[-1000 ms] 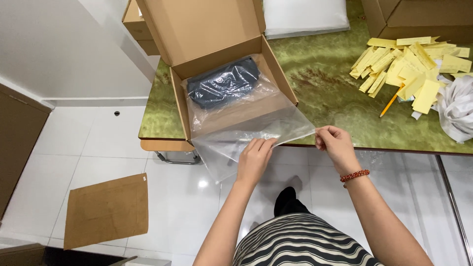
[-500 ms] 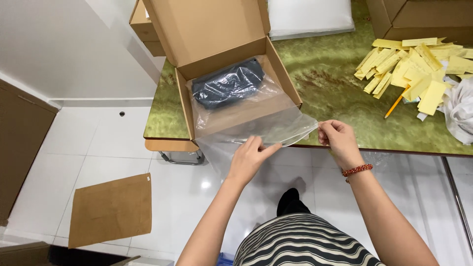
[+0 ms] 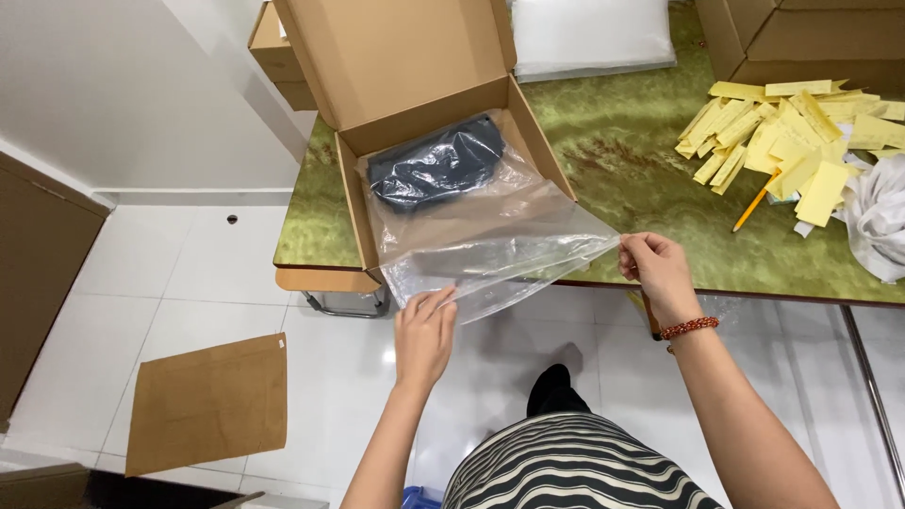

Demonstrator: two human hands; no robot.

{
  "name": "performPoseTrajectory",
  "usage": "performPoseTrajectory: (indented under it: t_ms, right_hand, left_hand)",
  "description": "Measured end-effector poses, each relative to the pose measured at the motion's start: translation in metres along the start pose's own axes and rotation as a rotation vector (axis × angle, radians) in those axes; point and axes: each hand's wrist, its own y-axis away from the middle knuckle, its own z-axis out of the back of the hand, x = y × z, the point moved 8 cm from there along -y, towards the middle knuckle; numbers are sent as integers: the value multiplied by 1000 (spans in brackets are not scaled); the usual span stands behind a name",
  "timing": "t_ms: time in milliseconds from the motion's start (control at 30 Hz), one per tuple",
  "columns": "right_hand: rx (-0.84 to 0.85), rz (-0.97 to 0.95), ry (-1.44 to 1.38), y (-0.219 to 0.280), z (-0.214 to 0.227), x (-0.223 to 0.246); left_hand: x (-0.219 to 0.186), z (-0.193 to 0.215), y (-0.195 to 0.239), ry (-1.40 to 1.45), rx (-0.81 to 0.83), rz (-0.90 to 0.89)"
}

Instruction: The person unties a ribbon on a cardboard box, removes a yellow sticky note, and opens the box to reveal a black garment in a plastic bag. They remove the garment, place it on a hanger, and hang it on a clothing rack. Finally, they fold the plastic bag and close the box.

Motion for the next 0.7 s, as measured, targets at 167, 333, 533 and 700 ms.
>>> performPoseTrajectory:
  t_ms: [167, 333, 533, 700]
  right_hand:
    - [-88, 133, 14, 11, -6, -10]
    - [-66, 486, 55, 58, -40, 41]
    - [454, 1013, 531, 121, -130, 79]
    - [300, 1062, 986, 83, -153, 48]
  left_hand:
    - [3, 34, -5, 124, 14, 85]
    - [-12, 66, -34, 332, -75, 125]
    - [-36, 113, -65, 526, -96, 171]
    - [-41, 123, -82, 566, -114, 65]
